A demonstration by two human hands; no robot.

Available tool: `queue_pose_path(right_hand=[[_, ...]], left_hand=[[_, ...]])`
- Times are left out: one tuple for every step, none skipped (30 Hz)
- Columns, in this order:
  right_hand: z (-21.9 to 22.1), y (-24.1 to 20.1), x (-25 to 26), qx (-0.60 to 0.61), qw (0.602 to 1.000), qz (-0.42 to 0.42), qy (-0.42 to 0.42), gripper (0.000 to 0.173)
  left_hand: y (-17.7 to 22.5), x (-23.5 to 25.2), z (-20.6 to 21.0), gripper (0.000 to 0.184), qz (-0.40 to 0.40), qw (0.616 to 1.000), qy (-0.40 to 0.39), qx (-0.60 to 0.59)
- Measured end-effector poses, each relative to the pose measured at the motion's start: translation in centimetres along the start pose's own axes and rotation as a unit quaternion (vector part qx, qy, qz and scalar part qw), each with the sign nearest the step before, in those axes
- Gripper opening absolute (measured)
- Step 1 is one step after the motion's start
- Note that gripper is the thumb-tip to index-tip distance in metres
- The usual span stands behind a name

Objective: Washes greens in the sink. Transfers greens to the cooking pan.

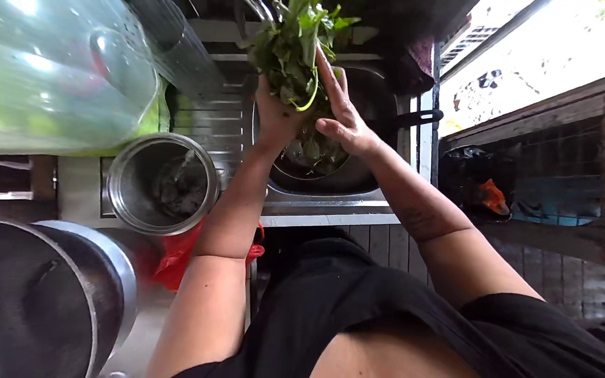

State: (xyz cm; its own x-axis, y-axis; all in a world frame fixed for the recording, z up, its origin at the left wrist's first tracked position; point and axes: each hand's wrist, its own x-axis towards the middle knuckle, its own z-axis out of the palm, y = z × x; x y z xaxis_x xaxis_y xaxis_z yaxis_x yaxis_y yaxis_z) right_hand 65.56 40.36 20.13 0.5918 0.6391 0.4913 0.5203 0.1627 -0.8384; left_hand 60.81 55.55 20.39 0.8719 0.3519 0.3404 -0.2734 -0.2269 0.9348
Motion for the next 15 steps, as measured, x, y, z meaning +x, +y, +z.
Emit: queue_pose_path(right_hand=[[-0.7, -0.5, 0.4, 0.007, 1.0, -0.009, -0.024, 0.108], [-1.5, -0.8, 0.8, 0.016, 0.999, -0.021, -0.046, 0.105], [-2.3, -1.2, 1.1, 0.033, 0.997, -0.03, -0.058, 0.101], [-3.0, -1.3, 1.1, 0.06, 0.996, -0.032, -0.058, 0.095], [-3.6, -1.3, 1.0, 0.096, 0.994, -0.021, -0.042, 0.087], [-4.1, -0.9, 0.7, 0.134, 0.991, 0.005, -0.008, 0.078], [-4.4, -0.2, 0.3, 0.164, 0.985, 0.039, 0.032, 0.066], [-4.8, 1.1, -0.3, 0.169, 0.98, 0.081, 0.064, 0.057], [-5.1, 2.5, -1.1, 0.133, 0.978, 0.139, 0.077, 0.048], [-5.0, 3.8, -2.0, 0.054, 0.972, 0.217, 0.07, 0.039], [-4.5, 4.9, -2.8, -0.04, 0.95, 0.308, 0.024, 0.035], [-3.7, 5.9, -3.6, -0.13, 0.915, 0.38, -0.045, 0.046], [-2.4, 7.1, -4.6, -0.21, 0.877, 0.417, -0.114, 0.069], [-0.8, 8.0, -5.6, -0.267, 0.842, 0.435, -0.175, 0.091], [0.7, 8.5, -6.6, -0.302, 0.812, 0.447, -0.223, 0.099]], left_hand=[[0.0, 0.0, -0.2, 0.097, 0.007, 1.0, 0.016, -0.019], [0.1, 0.1, -0.3, 0.096, 0.017, 0.999, 0.03, -0.033], [0.6, 0.2, -0.5, 0.095, 0.024, 0.998, 0.04, -0.037], [1.1, 0.1, -0.8, 0.094, 0.029, 0.998, 0.047, -0.035], [1.8, 0.0, -1.1, 0.094, 0.031, 0.998, 0.05, -0.03], [2.4, -0.1, -1.5, 0.095, 0.026, 0.998, 0.051, -0.033], [2.8, -0.1, -1.8, 0.096, 0.022, 0.997, 0.059, -0.039], [3.0, 0.0, -2.1, 0.095, 0.029, 0.997, 0.067, -0.036], [3.2, 0.1, -2.4, 0.093, 0.043, 0.996, 0.074, -0.029], [3.4, 0.2, -2.7, 0.093, 0.052, 0.995, 0.08, -0.021], [3.7, 0.2, -3.0, 0.094, 0.055, 0.995, 0.086, -0.015], [4.0, 0.3, -3.2, 0.095, 0.059, 0.994, 0.09, -0.012], [4.1, 0.5, -3.4, 0.095, 0.067, 0.993, 0.091, -0.012], [4.2, 0.6, -3.6, 0.094, 0.075, 0.993, 0.093, -0.013], [4.2, 0.8, -3.8, 0.097, 0.082, 0.992, 0.096, -0.016]])
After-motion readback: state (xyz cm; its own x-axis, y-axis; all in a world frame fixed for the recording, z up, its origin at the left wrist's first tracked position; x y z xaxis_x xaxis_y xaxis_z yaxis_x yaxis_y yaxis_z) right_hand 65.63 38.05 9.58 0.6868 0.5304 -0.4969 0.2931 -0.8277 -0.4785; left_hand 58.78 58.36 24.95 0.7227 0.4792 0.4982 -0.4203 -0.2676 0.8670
